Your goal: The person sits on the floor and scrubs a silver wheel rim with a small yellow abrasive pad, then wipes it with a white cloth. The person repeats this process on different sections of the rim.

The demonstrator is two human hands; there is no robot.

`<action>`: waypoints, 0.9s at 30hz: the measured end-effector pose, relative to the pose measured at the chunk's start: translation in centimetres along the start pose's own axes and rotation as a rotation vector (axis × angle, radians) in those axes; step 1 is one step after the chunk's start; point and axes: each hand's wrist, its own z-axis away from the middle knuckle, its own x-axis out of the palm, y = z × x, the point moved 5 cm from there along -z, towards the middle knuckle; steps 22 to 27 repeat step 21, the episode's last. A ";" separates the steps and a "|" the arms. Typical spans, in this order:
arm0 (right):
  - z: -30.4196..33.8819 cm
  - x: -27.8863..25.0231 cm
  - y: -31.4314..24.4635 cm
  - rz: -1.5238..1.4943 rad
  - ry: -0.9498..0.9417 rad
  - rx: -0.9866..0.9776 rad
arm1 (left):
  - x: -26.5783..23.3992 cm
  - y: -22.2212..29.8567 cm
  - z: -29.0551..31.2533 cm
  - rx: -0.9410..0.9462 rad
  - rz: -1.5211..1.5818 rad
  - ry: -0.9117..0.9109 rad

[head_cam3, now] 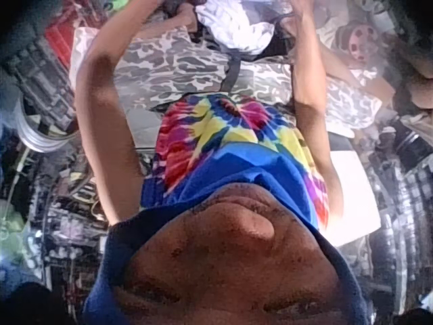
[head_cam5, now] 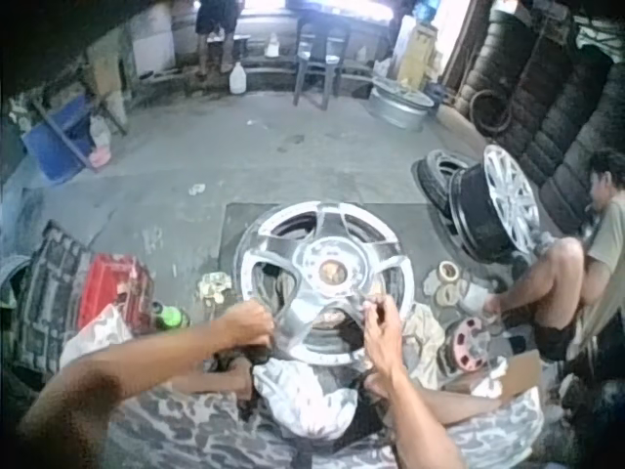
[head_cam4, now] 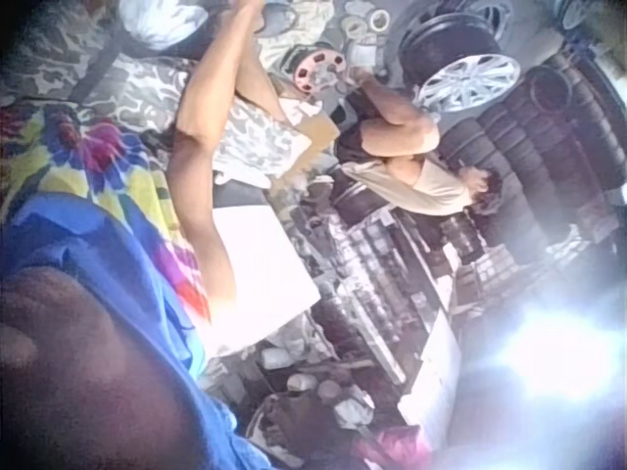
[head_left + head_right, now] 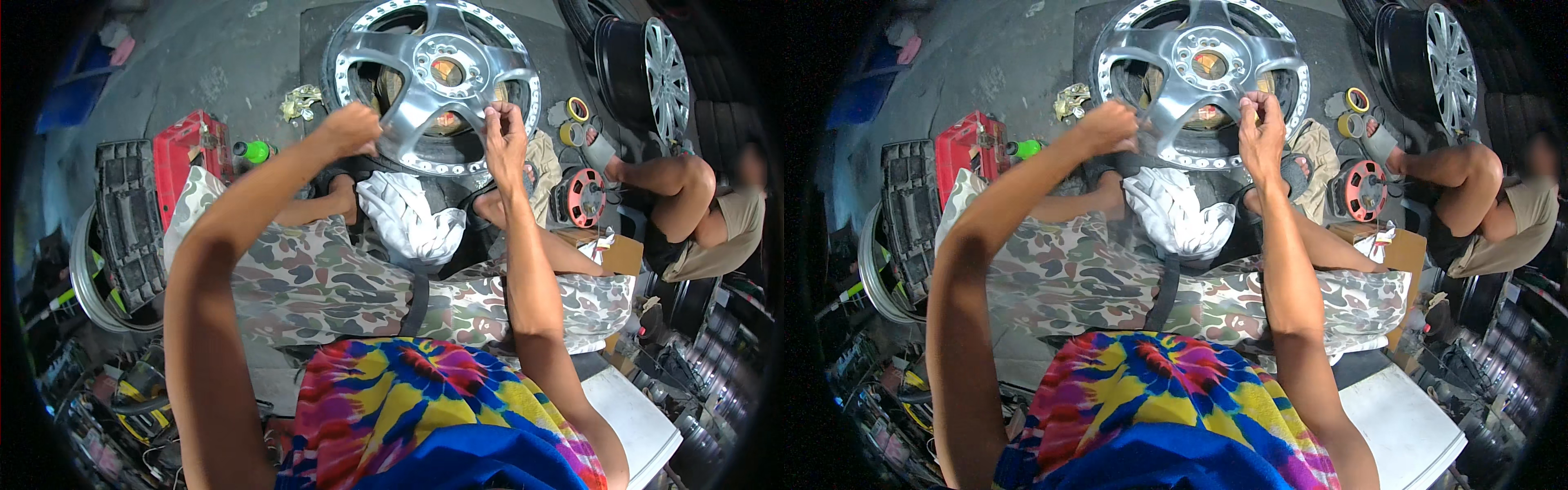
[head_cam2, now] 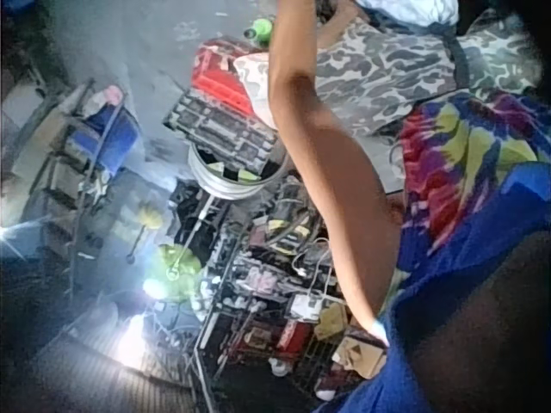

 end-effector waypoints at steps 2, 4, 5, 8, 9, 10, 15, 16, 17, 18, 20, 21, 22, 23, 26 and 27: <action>-0.6 -0.9 1.8 0.107 -0.005 -0.033 | -0.5 3.2 -1.5 -0.009 0.053 0.000; -0.6 -0.6 1.8 0.150 -0.094 -0.063 | 0.8 5.7 -2.1 0.024 0.100 0.286; -0.6 0.0 1.6 0.152 -0.147 -0.071 | 1.3 7.0 -2.5 -0.025 0.099 0.380; -1.1 1.0 1.2 0.277 -0.251 -0.240 | -0.6 8.8 -4.0 -0.181 0.204 0.296; -1.0 1.2 0.6 0.352 -0.274 -0.303 | -1.6 8.6 -3.2 -0.141 0.261 0.363; -0.8 1.6 0.0 0.426 -0.298 -0.367 | -1.8 7.6 -2.8 -0.117 0.292 0.298; 0.0 2.4 -1.2 0.404 -0.380 -0.344 | -7.7 -1.8 1.8 -0.215 0.347 -0.072; 0.3 2.5 -1.4 0.430 -0.388 -0.345 | -9.2 -3.8 3.4 -0.244 0.345 -0.073; 0.6 2.8 -1.7 0.450 -0.402 -0.350 | -10.0 -5.9 5.3 -0.264 0.386 -0.033; 1.0 3.0 -1.5 0.454 -0.422 -0.355 | -10.7 -7.6 7.1 -0.282 0.427 0.008; 2.0 3.3 -0.7 0.464 -0.462 -0.361 | -11.8 -9.7 9.7 -0.431 0.486 0.001; 2.5 3.5 -0.2 0.462 -0.491 -0.296 | -10.8 -11.0 10.6 -0.465 0.536 -0.039; 2.5 3.5 -0.2 0.462 -0.491 -0.296 | -10.8 -11.0 10.6 -0.465 0.536 -0.039; 2.5 3.5 -0.2 0.462 -0.491 -0.296 | -10.8 -11.0 10.6 -0.465 0.536 -0.039; 2.5 3.5 -0.2 0.462 -0.491 -0.296 | -10.8 -11.0 10.6 -0.465 0.536 -0.039; 2.5 3.5 -0.2 0.462 -0.491 -0.296 | -10.8 -11.0 10.6 -0.465 0.536 -0.039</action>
